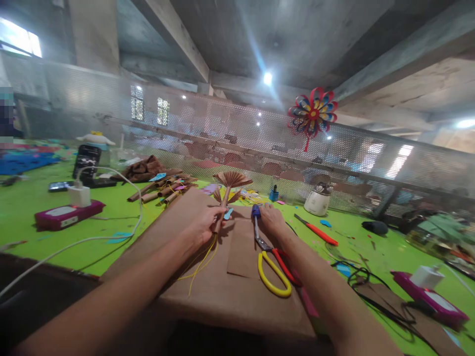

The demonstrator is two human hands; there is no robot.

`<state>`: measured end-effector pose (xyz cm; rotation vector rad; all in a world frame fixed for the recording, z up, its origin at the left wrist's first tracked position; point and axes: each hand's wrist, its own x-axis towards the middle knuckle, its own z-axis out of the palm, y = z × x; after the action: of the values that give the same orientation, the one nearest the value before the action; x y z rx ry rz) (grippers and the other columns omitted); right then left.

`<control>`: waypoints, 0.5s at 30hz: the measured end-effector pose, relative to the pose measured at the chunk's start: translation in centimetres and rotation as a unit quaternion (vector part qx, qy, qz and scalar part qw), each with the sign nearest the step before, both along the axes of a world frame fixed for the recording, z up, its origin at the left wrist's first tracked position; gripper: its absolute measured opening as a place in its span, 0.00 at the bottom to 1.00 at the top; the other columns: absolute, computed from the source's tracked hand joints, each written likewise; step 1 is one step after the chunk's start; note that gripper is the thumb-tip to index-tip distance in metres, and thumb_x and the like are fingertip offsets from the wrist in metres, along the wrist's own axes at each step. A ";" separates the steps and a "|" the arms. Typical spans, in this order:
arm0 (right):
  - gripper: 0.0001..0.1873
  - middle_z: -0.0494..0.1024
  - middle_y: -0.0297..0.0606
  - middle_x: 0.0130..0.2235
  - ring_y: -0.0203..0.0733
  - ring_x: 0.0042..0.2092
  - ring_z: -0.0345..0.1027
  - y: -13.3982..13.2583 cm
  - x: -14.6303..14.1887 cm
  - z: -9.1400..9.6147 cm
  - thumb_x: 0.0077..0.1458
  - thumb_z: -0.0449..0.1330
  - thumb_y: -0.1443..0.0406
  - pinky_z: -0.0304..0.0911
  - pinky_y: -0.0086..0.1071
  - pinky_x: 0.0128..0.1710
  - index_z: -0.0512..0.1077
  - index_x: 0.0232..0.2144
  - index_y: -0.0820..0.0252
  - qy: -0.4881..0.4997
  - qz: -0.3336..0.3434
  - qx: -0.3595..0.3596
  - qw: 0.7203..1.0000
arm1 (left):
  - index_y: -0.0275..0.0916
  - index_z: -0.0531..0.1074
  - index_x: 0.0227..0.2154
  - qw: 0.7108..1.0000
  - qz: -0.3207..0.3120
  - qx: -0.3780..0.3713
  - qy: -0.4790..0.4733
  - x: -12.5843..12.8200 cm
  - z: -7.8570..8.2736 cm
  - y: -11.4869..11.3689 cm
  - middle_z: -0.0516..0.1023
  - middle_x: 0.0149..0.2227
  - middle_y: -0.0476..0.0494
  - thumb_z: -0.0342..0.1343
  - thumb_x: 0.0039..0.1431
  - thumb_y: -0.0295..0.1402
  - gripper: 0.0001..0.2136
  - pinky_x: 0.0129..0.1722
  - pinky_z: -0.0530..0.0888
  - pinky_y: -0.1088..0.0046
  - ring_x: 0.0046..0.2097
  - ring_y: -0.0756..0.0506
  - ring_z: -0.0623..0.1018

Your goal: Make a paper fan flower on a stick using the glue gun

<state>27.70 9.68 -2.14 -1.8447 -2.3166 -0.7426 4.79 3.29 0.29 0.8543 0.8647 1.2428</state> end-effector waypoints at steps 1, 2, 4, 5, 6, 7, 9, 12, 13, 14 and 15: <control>0.11 0.72 0.49 0.43 0.46 0.45 0.65 0.3 0.1 -0.1 0.59 0.50 0.67 0.59 0.32 0.41 0.67 0.43 0.64 -0.004 -0.003 -0.005 1.000 | 0.33 0.70 0.22 1.000 0.005 -0.011 -0.004 0.0 0.0 0.1 0.72 0.22 0.45 0.54 0.50 0.25 0.05 0.22 0.66 0.79 0.22 0.54 0.69; 0.12 0.72 0.50 0.43 0.47 0.45 0.66 0.5 0.3 -0.1 0.60 0.49 0.67 0.59 0.33 0.41 0.67 0.44 0.64 -0.008 -0.009 -0.009 1.000 | 0.33 0.70 0.22 1.000 0.012 -0.024 -0.008 0.1 0.0 0.1 0.72 0.22 0.45 0.54 0.50 0.25 0.05 0.23 0.66 0.79 0.22 0.54 0.70; 0.13 0.72 0.52 0.44 0.47 0.45 0.66 1.0 1.0 0.0 0.61 0.47 0.68 0.59 0.34 0.40 0.66 0.45 0.64 -0.013 -0.024 -0.013 1.000 | 0.33 0.70 0.22 0.999 0.015 -0.038 -0.017 0.3 0.1 0.1 0.72 0.22 0.45 0.54 0.51 0.24 0.05 0.23 0.67 0.79 0.22 0.54 0.69; 0.14 0.71 0.52 0.44 0.47 0.46 0.66 1.2 1.3 0.1 0.61 0.46 0.68 0.59 0.34 0.40 0.66 0.45 0.64 -0.014 -0.029 -0.016 0.999 | 0.33 0.70 0.22 0.999 0.012 -0.038 -0.020 0.4 0.0 0.0 0.72 0.22 0.45 0.55 0.51 0.24 0.04 0.23 0.68 0.79 0.22 0.54 0.69; 0.14 0.71 0.51 0.45 0.47 0.46 0.66 1.3 1.6 0.2 0.61 0.46 0.68 0.59 0.34 0.40 0.67 0.45 0.63 -0.015 -0.033 -0.019 0.999 | 0.33 0.70 0.22 0.999 0.009 -0.036 -0.022 0.4 0.0 0.0 0.72 0.22 0.45 0.55 0.51 0.24 0.04 0.23 0.68 0.80 0.22 0.54 0.69; 0.13 0.71 0.50 0.45 0.46 0.46 0.66 1.5 1.9 0.2 0.61 0.46 0.68 0.58 0.33 0.39 0.67 0.45 0.63 -0.016 -0.034 -0.025 0.999 | 0.33 0.70 0.23 0.999 0.006 -0.033 -0.022 0.5 -0.1 0.0 0.71 0.22 0.45 0.55 0.51 0.24 0.04 0.22 0.68 0.80 0.21 0.54 0.69; 0.12 0.72 0.49 0.44 0.45 0.44 0.67 2.0 2.3 0.1 0.60 0.50 0.65 0.58 0.32 0.39 0.68 0.44 0.63 -0.014 -0.037 -0.037 0.999 | 0.33 0.70 0.23 0.999 0.002 -0.026 -0.020 0.6 -0.4 0.1 0.71 0.22 0.46 0.55 0.50 0.24 0.03 0.22 0.68 0.80 0.21 0.54 0.68; 0.14 0.71 0.50 0.45 0.46 0.44 0.67 2.7 2.6 -0.2 0.59 0.52 0.63 0.58 0.32 0.38 0.68 0.44 0.65 -0.007 -0.042 -0.051 0.998 | 0.33 0.70 0.22 1.000 0.000 -0.017 -0.014 0.6 -0.7 0.4 0.71 0.22 0.45 0.55 0.50 0.23 0.04 0.22 0.68 0.80 0.21 0.54 0.69; 0.14 0.71 0.51 0.45 0.46 0.45 0.66 3.0 2.6 -0.4 0.58 0.52 0.64 0.58 0.32 0.39 0.68 0.44 0.65 -0.006 -0.042 -0.056 0.998 | 0.33 0.70 0.22 1.000 0.000 -0.016 -0.011 0.6 -0.8 0.4 0.71 0.22 0.45 0.55 0.50 0.23 0.04 0.22 0.68 0.80 0.21 0.54 0.69; 0.14 0.70 0.51 0.46 0.46 0.46 0.65 3.2 2.5 -0.5 0.57 0.53 0.65 0.58 0.32 0.40 0.68 0.45 0.65 -0.005 -0.041 -0.061 0.997 | 0.32 0.70 0.22 1.000 0.000 -0.016 -0.009 0.6 -0.9 0.4 0.71 0.22 0.45 0.55 0.50 0.23 0.04 0.22 0.68 0.80 0.21 0.54 0.69; 0.14 0.70 0.51 0.46 0.47 0.47 0.65 3.4 2.5 -0.5 0.56 0.54 0.67 0.57 0.32 0.40 0.68 0.45 0.65 -0.004 -0.039 -0.067 0.997 | 0.32 0.70 0.22 1.000 0.000 -0.017 -0.007 0.6 -0.8 0.4 0.70 0.21 0.45 0.55 0.50 0.23 0.04 0.22 0.69 0.80 0.21 0.54 0.68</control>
<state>30.21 13.07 -2.68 -2.0002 -2.3657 -0.6164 5.43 3.72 -0.54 0.8179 0.8717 1.2296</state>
